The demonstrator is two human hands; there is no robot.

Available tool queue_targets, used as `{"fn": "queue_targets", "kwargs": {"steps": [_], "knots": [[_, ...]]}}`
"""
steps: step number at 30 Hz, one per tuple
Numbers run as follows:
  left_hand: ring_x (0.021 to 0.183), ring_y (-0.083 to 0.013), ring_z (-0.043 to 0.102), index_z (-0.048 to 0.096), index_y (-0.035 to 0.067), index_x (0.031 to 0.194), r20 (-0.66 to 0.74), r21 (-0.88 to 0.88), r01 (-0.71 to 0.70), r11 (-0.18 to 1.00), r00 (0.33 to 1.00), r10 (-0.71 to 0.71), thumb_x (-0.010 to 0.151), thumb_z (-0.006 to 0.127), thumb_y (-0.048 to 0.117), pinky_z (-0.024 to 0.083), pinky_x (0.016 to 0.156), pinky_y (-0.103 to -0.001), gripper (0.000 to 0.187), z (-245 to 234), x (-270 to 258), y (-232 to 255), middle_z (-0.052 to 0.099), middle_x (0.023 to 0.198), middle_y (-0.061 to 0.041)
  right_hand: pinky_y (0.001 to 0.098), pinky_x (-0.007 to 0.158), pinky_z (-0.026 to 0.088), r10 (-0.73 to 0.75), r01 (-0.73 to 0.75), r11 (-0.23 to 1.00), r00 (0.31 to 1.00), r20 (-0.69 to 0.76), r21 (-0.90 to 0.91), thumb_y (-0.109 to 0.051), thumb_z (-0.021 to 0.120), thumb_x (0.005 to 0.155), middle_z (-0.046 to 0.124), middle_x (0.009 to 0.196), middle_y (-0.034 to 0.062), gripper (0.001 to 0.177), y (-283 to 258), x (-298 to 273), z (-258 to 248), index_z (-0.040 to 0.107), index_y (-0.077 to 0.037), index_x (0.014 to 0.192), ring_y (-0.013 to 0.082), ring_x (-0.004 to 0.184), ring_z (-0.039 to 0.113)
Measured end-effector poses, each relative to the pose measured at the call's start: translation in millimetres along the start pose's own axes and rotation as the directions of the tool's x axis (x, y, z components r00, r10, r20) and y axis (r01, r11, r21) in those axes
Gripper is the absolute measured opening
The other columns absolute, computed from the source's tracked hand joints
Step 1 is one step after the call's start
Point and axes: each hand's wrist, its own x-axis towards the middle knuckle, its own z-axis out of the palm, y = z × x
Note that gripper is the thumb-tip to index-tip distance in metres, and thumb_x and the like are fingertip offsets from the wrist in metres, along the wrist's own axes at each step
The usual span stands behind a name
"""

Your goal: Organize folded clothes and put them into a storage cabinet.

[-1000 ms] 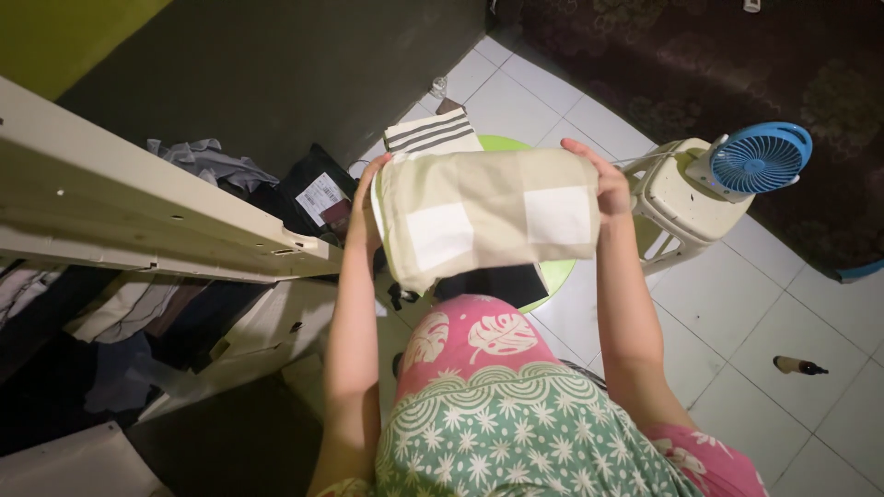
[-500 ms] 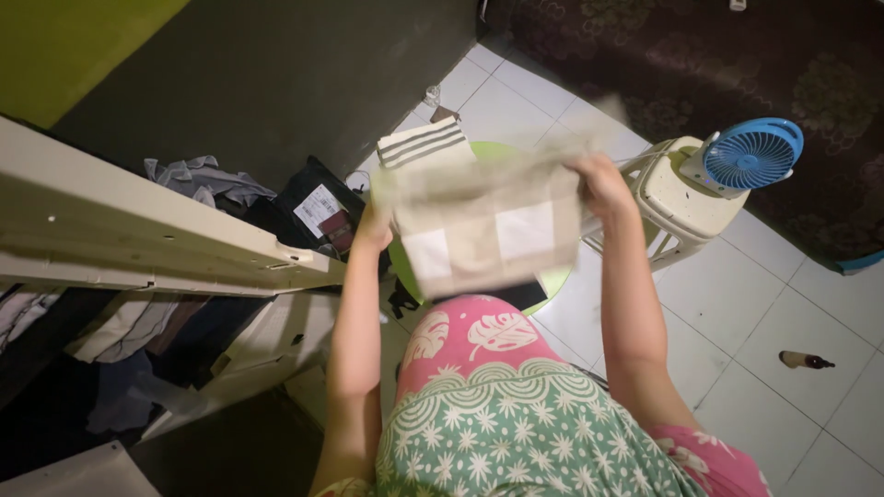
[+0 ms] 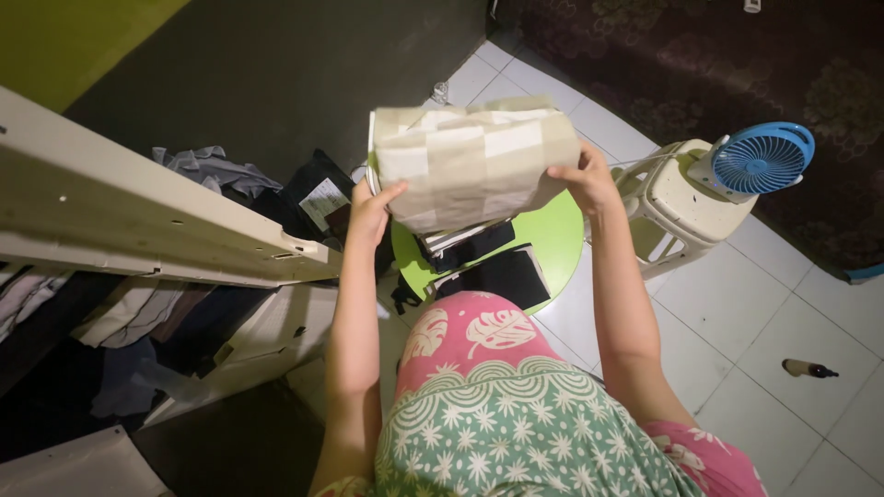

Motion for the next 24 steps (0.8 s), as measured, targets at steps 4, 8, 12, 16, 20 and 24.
{"fn": "queue_targets", "kwargs": {"steps": [4,8,12,16,20,24], "knots": [[0.115,-0.0248,0.066,0.05,-0.005,0.138,-0.044,0.228,-0.111,0.967,0.991,0.124,0.083,0.081,0.006,0.053,0.102,-0.037,0.064,8,-5,8,0.065,0.129,-0.018,0.0432,0.106,0.058,0.033,-0.034,0.999,0.997,-0.067,-0.012,-0.003,0.08,0.079,0.071,0.121,0.0182,0.063,-21,-8,18,0.058,0.0,0.138,0.0275,0.113,0.072],[0.119,-0.0252,0.062,0.036,0.004,0.145,-0.098,0.404,-0.187,0.896,0.965,0.245,0.077,0.084,0.006,0.051,0.102,-0.037,0.083,37,-19,22,0.056,0.134,-0.017,0.0407,0.097,0.057,0.072,-0.092,0.991,0.978,-0.198,-0.093,-0.001,0.083,0.071,0.069,0.116,0.0216,0.082,-34,-21,39,0.042,-0.009,0.143,0.0273,0.108,0.071],[0.134,-0.0259,0.055,0.043,0.005,0.15,-0.016,0.609,-0.342,0.715,0.897,0.442,0.086,0.08,0.005,0.042,0.113,-0.036,0.074,31,-20,12,0.054,0.148,-0.016,0.0369,0.097,0.056,-0.004,-0.006,0.97,0.999,-0.041,-0.241,-0.005,0.083,0.07,0.07,0.126,0.0196,0.083,-24,-26,24,0.055,-0.014,0.148,0.0257,0.111,0.068],[0.138,-0.0195,0.057,0.06,0.006,0.144,0.022,0.637,-0.298,0.711,0.929,0.369,0.094,0.067,0.004,0.041,0.116,-0.032,0.051,31,-22,13,0.063,0.147,-0.01,0.0372,0.095,0.052,0.027,-0.009,0.528,1.0,0.006,-0.849,-0.012,0.095,0.052,0.072,0.112,0.0113,0.082,-42,-36,39,0.068,-0.014,0.129,0.0273,0.105,0.068],[0.132,-0.0197,0.062,0.068,0.005,0.139,-0.004,0.603,-0.181,0.777,0.973,0.23,0.099,0.061,0.007,0.045,0.114,-0.031,0.04,-18,1,-39,0.07,0.141,-0.009,0.0413,0.088,0.054,0.076,-0.053,0.21,0.996,-0.037,-0.976,-0.025,0.094,0.067,0.066,0.101,0.0136,0.058,-23,-40,28,0.078,-0.014,0.122,0.0329,0.098,0.068],[0.115,-0.023,0.07,0.074,0.006,0.13,0.048,0.652,0.011,0.758,0.997,-0.056,0.079,0.078,0.009,0.053,0.102,-0.033,0.051,-6,-19,-22,0.076,0.128,-0.012,0.0417,0.083,0.051,-0.233,0.399,0.322,0.912,0.337,-0.859,-0.024,0.091,0.072,0.058,0.109,0.0198,0.034,5,-41,-11,0.078,-0.004,0.096,0.0333,0.1,0.059]]}}
